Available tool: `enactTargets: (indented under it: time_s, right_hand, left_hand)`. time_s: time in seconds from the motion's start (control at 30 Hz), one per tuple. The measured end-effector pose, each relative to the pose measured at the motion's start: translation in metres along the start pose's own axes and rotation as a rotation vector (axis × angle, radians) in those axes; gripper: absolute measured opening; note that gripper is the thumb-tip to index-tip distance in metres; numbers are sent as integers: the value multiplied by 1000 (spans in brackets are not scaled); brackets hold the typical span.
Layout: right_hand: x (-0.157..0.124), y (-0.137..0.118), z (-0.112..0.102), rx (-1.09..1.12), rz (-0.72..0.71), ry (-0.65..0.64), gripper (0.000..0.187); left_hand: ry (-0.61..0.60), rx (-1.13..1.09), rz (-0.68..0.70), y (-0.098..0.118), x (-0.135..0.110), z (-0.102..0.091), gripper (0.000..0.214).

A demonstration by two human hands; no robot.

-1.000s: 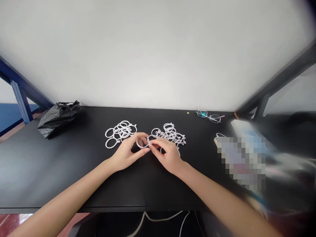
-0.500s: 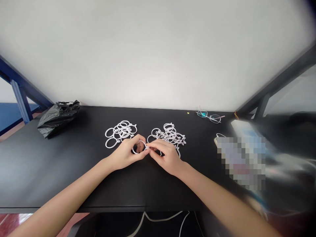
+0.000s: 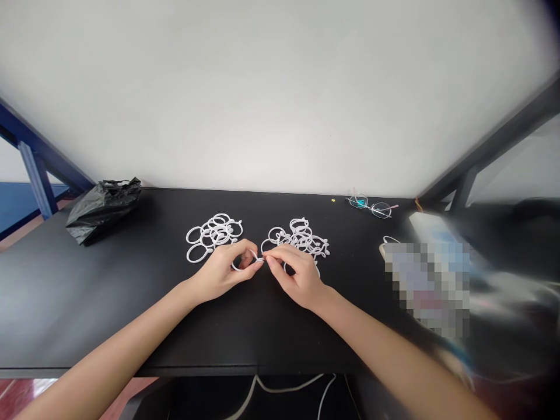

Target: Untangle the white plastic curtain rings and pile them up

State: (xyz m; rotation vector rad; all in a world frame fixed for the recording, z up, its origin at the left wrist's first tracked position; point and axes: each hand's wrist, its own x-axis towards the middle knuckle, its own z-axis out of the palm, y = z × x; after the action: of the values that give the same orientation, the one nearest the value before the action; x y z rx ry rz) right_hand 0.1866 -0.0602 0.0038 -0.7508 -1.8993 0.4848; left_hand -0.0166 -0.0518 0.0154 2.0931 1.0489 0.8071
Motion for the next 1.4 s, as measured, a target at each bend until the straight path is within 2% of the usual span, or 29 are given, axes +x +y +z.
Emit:
enactTargets:
  time_s: [0.3,0.8,1.03,1.3,1.4]
  right_hand:
    - [-3,5,3,14,-41,-36,16]
    - [-5,6,4,11,-27,-44,16]
    - [-4,5,3,-9,-48,-28,15]
    - [-4,4,4,-7,-41,-12,14]
    - [-4,5,4,-6,-45,-17,14]
  left_hand:
    - [31,-1,18,1,2,-1,14]
    - [6,-9,4,1,1,0,16]
    - [25,21,89,-2,-1,-1,15]
    - [32,84,122,-6,-1,-2,28]
    - [46,119,179,-9,-2,-2,29]
